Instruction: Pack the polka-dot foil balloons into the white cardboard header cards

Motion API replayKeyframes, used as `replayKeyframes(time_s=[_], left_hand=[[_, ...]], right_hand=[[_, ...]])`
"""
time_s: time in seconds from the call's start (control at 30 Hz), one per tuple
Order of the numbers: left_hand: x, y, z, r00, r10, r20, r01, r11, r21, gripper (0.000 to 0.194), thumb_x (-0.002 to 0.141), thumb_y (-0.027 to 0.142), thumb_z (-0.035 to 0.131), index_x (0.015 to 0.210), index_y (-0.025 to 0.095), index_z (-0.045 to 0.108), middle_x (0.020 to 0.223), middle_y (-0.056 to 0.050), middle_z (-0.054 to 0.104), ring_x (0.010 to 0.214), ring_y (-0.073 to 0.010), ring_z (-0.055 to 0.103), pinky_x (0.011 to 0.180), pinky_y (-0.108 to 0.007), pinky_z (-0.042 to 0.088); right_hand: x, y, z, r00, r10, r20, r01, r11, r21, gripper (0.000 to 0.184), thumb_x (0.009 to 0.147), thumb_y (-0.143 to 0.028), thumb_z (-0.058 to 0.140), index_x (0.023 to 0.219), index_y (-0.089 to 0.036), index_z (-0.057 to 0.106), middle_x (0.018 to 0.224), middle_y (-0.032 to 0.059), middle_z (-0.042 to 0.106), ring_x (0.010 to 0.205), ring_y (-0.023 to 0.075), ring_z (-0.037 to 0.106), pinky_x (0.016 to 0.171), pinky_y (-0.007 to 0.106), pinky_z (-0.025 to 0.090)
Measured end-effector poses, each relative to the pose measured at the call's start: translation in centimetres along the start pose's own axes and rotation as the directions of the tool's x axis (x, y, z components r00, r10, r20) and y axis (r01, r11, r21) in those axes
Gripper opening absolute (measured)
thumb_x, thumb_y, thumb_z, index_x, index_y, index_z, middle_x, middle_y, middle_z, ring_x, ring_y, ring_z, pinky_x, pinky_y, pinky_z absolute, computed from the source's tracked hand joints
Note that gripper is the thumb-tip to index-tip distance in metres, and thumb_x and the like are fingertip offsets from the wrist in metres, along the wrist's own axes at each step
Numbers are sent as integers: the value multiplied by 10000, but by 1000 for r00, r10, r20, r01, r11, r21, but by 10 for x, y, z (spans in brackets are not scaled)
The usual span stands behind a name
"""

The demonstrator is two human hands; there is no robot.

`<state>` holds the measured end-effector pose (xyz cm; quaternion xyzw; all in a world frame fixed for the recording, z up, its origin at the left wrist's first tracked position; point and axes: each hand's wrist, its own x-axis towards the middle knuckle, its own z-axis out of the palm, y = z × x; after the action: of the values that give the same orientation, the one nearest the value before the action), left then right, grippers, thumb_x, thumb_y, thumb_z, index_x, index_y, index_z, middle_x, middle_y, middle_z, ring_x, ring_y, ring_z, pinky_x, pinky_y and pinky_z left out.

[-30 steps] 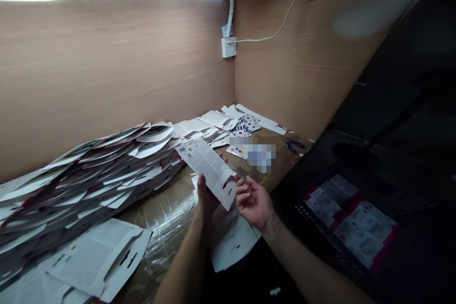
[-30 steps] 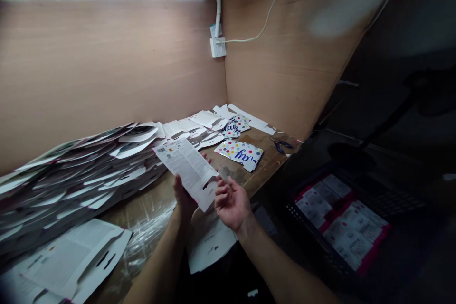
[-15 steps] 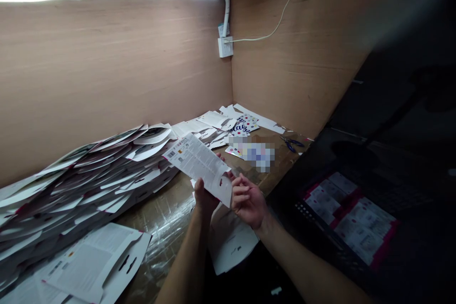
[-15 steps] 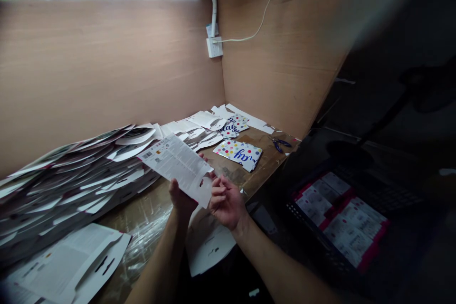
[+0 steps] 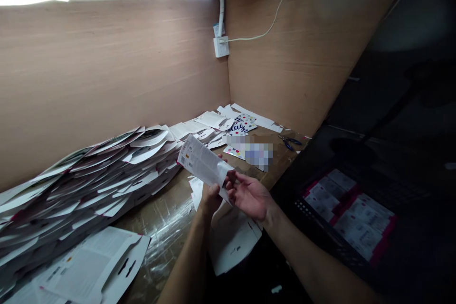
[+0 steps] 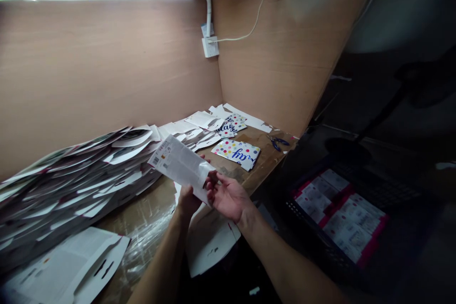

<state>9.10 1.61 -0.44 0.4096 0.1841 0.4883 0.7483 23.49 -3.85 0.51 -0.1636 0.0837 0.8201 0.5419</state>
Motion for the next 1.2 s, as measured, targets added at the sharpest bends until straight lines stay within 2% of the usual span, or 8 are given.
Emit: replayKeyframes(time_s=[0.17,0.3,0.4,0.5,0.67,0.87,1.1,1.2], left_hand=[[0,-4,4,1000,17,-9,-16,996,89,1107,484,561,1016,1464,257,601,1374,-145,696,1259,-409,654,1059,-470,529],[-2,-6,4,1000,-7,16,6,999,52,1114,477,543,1024,1468,259,601,1421,-162,667,1337,-450,596,1087,-524,507],[-3,-9,1,998,-34,55,31,998,54,1097,495,540,1018,1470,266,599,1446,-165,650,1388,-456,555,1114,-534,489],[-2,-10,0,996,-71,55,69,997,27,1104,487,497,1016,1477,255,592,1446,-168,651,1410,-462,536,1115,-537,492],[-4,-7,5,995,-82,51,83,996,-27,1005,577,522,947,1470,219,601,1417,-165,673,1378,-461,566,1102,-554,509],[-4,-5,4,989,-116,86,122,991,-62,1011,607,631,899,1463,177,609,1357,-193,703,1338,-467,601,1086,-565,517],[2,-13,-1,987,-158,-13,157,985,-64,756,671,592,883,1245,122,740,1223,-167,764,1158,-377,712,1026,-476,565],[4,-12,-2,984,-156,-83,147,983,-114,754,676,560,896,1255,107,726,1205,-169,768,1071,-337,739,947,-426,601]], right_hand=[[2,-1,-9,997,-71,15,71,997,-4,97,1073,-184,536,1141,-169,603,954,55,722,770,153,711,580,228,529],[6,-9,-14,991,59,119,-61,998,11,44,1060,-204,590,1078,-175,564,814,-7,669,558,83,620,389,131,291],[10,-17,-16,992,121,34,-119,992,-45,43,1092,-207,532,1070,-176,553,748,-15,654,520,84,636,352,110,197],[10,-20,-17,987,160,15,-160,987,-3,115,1121,-198,455,1064,-177,552,682,-29,639,488,76,627,346,100,182],[-4,-8,-14,958,107,267,-158,972,175,285,1163,-333,376,1052,-187,594,599,-75,603,365,20,443,343,81,170],[-6,4,-11,905,318,281,-340,940,31,481,1180,-428,275,1060,-122,626,434,-106,461,301,24,303,330,93,160],[-17,2,-11,904,268,332,-259,963,-72,440,1176,-406,304,1114,-138,648,450,-101,481,319,32,314,350,87,209],[-20,-10,-17,955,161,247,-91,958,-273,304,1139,-374,430,1149,-162,647,633,-41,657,370,45,380,340,116,230]])
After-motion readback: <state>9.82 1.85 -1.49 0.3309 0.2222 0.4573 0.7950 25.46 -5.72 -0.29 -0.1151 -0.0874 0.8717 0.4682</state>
